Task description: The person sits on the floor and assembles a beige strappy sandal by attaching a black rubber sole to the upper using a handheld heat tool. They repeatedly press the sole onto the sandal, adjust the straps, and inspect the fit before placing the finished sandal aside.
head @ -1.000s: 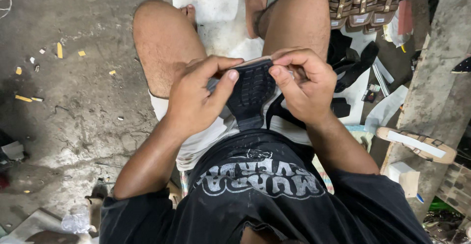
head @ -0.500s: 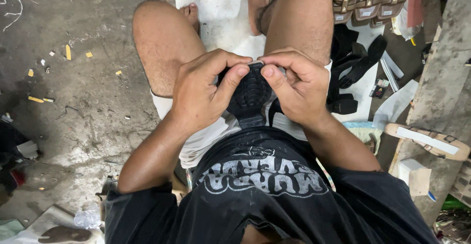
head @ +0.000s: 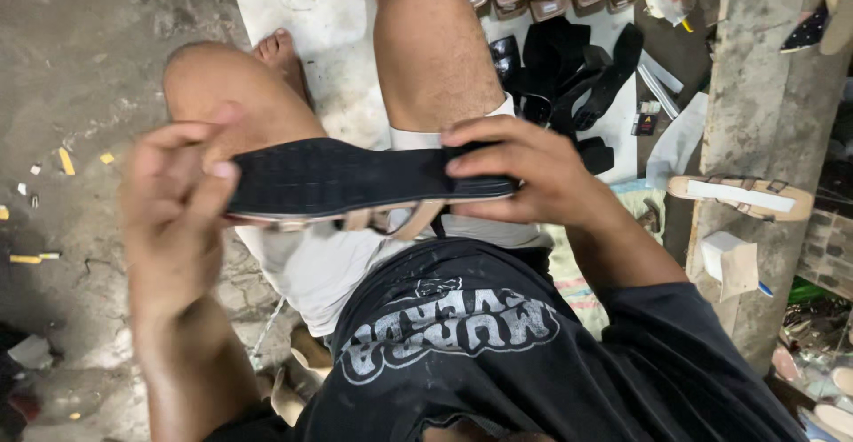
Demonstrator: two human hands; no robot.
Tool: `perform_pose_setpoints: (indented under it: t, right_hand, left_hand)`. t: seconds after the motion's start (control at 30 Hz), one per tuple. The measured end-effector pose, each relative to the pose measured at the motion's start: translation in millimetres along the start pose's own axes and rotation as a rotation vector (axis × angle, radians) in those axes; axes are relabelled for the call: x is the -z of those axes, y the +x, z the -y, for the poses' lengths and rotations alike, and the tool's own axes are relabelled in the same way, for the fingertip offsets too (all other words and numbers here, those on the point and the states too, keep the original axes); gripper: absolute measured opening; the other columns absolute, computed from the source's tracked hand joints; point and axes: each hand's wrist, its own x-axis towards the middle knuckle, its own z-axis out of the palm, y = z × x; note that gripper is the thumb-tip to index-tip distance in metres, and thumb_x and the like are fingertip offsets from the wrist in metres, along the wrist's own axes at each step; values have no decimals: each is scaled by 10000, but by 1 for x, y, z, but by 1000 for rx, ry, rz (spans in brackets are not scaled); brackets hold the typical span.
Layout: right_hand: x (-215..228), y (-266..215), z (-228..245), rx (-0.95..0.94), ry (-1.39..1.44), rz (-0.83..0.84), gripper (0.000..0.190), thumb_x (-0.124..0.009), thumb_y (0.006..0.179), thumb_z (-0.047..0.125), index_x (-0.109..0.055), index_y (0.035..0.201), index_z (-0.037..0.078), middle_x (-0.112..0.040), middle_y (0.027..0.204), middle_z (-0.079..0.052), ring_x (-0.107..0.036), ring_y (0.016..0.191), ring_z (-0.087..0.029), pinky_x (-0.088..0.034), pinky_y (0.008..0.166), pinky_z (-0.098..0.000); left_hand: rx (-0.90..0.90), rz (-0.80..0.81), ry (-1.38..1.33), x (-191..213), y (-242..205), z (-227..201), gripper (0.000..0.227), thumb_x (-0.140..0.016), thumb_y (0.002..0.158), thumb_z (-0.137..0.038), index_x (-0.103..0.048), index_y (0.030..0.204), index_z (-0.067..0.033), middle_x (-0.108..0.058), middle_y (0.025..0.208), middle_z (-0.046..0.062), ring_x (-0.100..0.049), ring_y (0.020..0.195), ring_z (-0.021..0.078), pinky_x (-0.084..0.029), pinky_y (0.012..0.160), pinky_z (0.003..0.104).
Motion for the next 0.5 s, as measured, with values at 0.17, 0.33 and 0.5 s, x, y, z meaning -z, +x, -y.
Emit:
perform_pose_setpoints:
  t: [0.17,0.33,0.5]
  right_hand:
    - [-10,-7,-46,-46,-6,-165,404,-921,850,154,-716,1178,38,-732,1222,-119,-720,1219,-281,-584,1117,-414]
    - [-9,-13,-53,-82,44,-160,420,-918,877,171,-693,1186,-1,-721,1237,-152,-709,1243,-298,-577,1091,-391]
    - [-7,-10,-51,-53,61,-152,419,-894,872,158,-708,1196,-31,-722,1241,-171,-711,1231,-306,-584,1059,-387]
  left_hand:
    - [-365,-147,745,-26,-6,9,229,-746,997,-180,-677,1152,-26,-680,1041,112,-588,783,151,-471,635,291]
    - [-907,150,1239,-84,3,21,399,-744,935,-421,-742,1159,-91,-654,1158,28,-609,1016,185,-443,853,353]
    - [-889,215,1146,-116,14,43,271,-746,998,-236,-716,1207,-67,-642,1240,10,-607,1131,174,-472,971,343]
